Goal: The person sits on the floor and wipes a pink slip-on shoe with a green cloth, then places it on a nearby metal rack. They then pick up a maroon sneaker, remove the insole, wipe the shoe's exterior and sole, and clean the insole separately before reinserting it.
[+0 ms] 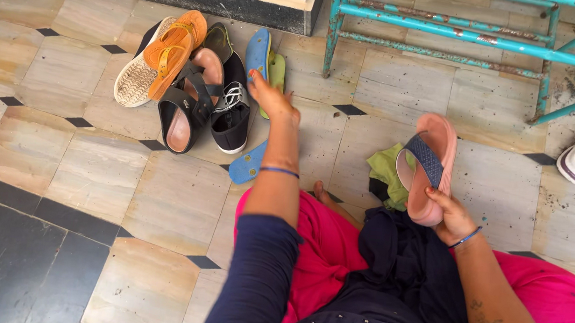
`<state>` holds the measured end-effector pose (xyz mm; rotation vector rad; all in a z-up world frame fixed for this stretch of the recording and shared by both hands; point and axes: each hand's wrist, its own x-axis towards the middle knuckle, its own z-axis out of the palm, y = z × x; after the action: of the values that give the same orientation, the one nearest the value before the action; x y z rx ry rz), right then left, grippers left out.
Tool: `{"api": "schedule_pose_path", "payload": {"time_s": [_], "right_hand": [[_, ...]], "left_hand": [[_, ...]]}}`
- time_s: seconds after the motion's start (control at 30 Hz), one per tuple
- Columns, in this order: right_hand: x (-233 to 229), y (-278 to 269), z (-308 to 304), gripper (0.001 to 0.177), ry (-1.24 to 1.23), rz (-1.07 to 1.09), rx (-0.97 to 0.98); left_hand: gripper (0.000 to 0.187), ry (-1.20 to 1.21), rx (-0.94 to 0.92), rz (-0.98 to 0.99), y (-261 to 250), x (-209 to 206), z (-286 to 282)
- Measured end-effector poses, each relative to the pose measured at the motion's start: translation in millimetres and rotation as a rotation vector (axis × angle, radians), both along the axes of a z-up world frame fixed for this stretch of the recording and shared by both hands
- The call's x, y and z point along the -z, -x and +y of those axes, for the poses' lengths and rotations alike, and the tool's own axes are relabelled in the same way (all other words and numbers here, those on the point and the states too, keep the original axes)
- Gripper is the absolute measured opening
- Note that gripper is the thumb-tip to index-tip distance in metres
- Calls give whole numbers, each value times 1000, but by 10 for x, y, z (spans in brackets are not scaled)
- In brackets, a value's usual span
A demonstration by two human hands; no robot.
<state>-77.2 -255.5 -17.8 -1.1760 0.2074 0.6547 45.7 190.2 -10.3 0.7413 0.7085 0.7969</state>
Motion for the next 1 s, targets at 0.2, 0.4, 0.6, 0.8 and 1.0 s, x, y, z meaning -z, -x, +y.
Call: {"api": "schedule_pose_path", "payload": {"time_s": [0.2,0.4,0.6,0.8,1.0], "right_hand": [[117,38,30,57,126,-12,91],[261,98,52,57,127,-167,41],[467,50,166,52,148,-215,35],[686,31,84,52,281,-180,39],[687,44,32,54,252,-131,36]], "left_hand": [[102,-431,171,279,-87,453,-69],[90,-122,164,249,-140,198,271],[67,-876,-102,573,208,68,1746],[63,-1040,-105,869,636,-135,2532],[76,-1419,8,960,358,128,2595]]}}
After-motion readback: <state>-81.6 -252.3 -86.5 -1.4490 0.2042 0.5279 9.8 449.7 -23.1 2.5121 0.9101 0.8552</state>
